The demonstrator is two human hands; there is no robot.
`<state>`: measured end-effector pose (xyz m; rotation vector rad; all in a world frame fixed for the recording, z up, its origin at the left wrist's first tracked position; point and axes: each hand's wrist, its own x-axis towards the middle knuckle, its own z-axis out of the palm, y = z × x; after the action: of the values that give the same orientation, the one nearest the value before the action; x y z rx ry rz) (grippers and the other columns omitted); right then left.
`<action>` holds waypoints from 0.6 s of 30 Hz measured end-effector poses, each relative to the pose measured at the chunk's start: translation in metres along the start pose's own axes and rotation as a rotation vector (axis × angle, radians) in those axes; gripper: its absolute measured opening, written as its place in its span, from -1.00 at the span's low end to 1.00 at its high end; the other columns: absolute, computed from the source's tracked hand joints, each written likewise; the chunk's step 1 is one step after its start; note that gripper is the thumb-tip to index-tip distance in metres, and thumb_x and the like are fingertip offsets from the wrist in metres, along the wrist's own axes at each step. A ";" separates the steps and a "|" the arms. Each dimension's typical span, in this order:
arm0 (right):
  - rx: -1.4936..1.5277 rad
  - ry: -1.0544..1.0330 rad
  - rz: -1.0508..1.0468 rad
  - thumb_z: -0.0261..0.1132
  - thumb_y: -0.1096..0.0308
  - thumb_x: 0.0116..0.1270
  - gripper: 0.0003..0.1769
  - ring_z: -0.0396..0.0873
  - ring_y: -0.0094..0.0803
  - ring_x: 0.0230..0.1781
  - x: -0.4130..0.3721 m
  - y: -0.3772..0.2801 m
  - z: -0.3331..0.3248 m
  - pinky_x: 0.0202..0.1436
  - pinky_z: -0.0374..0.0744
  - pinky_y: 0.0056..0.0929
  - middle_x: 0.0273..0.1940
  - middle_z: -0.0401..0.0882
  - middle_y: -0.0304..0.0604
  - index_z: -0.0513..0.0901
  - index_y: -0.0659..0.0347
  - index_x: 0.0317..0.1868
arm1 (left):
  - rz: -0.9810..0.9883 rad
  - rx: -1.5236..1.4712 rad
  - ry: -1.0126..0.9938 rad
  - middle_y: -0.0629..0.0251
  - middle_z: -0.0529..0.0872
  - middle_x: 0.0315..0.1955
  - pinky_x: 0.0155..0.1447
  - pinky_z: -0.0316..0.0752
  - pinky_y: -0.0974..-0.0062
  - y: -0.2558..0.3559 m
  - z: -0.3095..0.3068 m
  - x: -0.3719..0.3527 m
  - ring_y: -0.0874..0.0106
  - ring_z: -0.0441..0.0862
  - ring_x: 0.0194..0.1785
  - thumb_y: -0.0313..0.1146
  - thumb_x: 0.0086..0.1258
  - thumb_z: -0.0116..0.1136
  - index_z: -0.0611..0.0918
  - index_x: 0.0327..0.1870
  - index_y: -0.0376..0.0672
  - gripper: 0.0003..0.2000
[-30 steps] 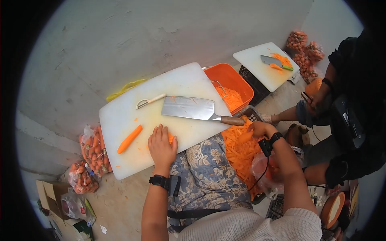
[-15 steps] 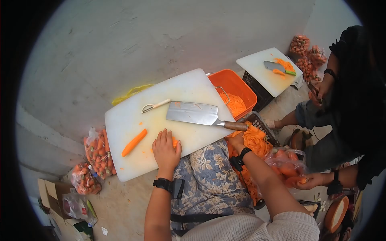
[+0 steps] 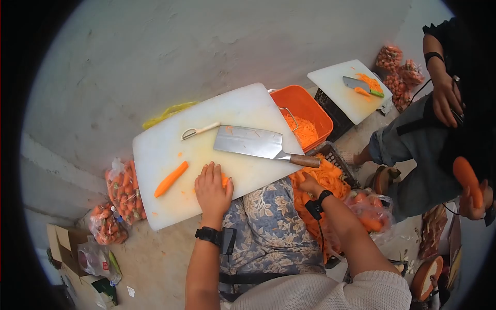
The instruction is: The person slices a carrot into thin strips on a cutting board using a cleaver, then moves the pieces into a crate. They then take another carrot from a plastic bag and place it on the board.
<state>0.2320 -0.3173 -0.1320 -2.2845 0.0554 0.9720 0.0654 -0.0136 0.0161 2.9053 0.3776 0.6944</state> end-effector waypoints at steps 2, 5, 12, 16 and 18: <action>-0.060 -0.052 -0.041 0.36 0.37 -0.02 0.07 0.52 0.04 0.24 -0.002 0.006 -0.006 0.18 0.53 -0.27 0.25 0.48 0.26 0.06 0.28 0.54 | -0.004 -0.002 0.004 0.06 0.52 0.26 0.38 0.22 0.11 0.001 -0.002 0.002 0.09 0.38 0.36 -0.15 0.32 0.13 0.54 0.19 -0.25 -0.52; -0.151 -0.017 -0.052 0.33 0.35 0.00 0.08 0.52 0.07 0.23 -0.019 0.004 -0.020 0.17 0.55 -0.25 0.24 0.46 0.33 0.02 0.27 0.55 | 0.007 -0.003 -0.001 0.05 0.52 0.25 0.37 0.24 0.13 0.002 -0.003 0.002 0.09 0.39 0.35 -0.18 0.31 0.15 0.54 0.19 -0.26 -0.53; -0.335 -0.102 0.023 0.26 0.29 0.10 0.04 0.63 0.10 0.06 -0.053 0.003 -0.003 0.05 0.60 -0.24 0.07 0.56 0.40 -0.05 0.22 0.57 | 0.019 -0.021 0.026 0.04 0.53 0.24 0.37 0.24 0.13 0.000 -0.002 0.001 0.08 0.40 0.34 -0.18 0.31 0.14 0.55 0.18 -0.26 -0.53; -0.111 -0.116 0.013 0.24 0.25 0.13 -0.03 0.68 -0.04 -0.08 -0.082 -0.014 -0.002 -0.26 0.65 -0.24 0.02 0.62 0.24 0.02 0.35 0.52 | -0.005 -0.041 0.002 0.07 0.52 0.26 0.39 0.19 0.11 -0.001 -0.001 0.000 0.12 0.38 0.36 -0.13 0.33 0.11 0.56 0.18 -0.24 -0.52; -0.120 -0.064 -0.011 0.23 0.22 0.15 -0.10 0.68 -0.04 -0.11 -0.083 -0.013 -0.003 -0.29 0.65 -0.23 -0.02 0.64 0.22 0.13 0.37 0.48 | -0.010 -0.042 -0.006 0.06 0.52 0.26 0.40 0.19 0.11 0.000 -0.002 0.001 0.12 0.38 0.37 -0.13 0.33 0.11 0.55 0.19 -0.24 -0.52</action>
<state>0.1770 -0.3257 -0.0688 -2.3578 -0.0445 1.0678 0.0655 -0.0128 0.0178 2.8634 0.3719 0.6839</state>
